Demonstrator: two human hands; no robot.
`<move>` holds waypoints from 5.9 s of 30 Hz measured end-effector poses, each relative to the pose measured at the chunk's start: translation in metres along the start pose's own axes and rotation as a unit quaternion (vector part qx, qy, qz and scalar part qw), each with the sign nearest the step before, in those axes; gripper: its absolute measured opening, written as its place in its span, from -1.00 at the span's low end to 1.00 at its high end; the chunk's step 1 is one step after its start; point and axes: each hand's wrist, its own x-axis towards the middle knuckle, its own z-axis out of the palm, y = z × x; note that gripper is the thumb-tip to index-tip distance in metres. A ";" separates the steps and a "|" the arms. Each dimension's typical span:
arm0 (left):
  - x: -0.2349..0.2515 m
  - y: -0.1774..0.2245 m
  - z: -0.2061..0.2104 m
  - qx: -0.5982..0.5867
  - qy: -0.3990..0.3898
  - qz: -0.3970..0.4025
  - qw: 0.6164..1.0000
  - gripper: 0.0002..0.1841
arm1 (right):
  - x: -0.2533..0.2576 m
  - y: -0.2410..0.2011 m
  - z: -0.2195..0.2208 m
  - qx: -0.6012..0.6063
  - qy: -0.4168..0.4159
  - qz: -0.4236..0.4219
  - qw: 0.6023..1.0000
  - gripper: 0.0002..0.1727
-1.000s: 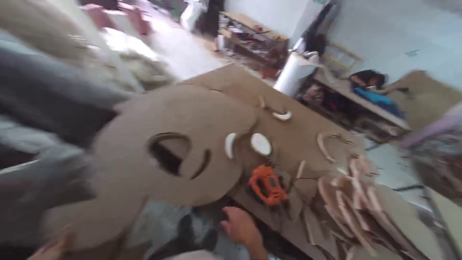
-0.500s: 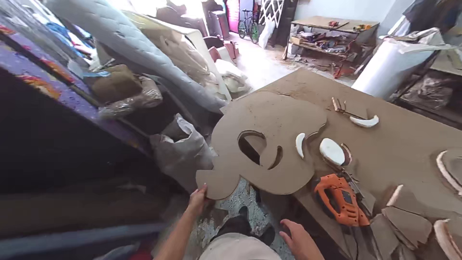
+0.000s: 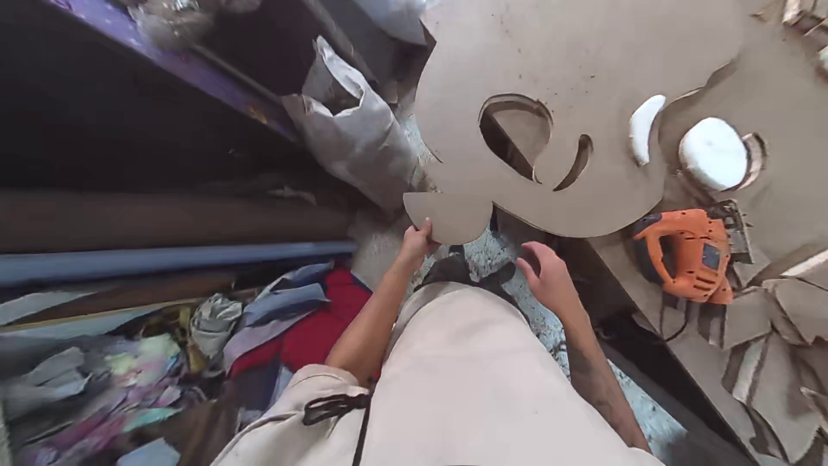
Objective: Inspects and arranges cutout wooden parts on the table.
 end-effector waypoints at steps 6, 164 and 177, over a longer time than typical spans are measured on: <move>0.013 0.001 -0.012 0.020 -0.043 -0.030 0.998 -0.44 | 0.074 -0.031 0.060 -0.124 0.042 -0.060 0.990 -0.18; 0.291 0.242 -0.076 0.051 -0.108 -0.032 0.992 -0.44 | 0.160 -0.046 0.029 0.035 0.289 0.521 0.802 -0.54; 0.152 0.163 -0.002 0.144 -0.238 -0.133 0.951 -0.23 | 0.000 -0.021 0.072 0.150 0.278 0.516 0.796 -0.61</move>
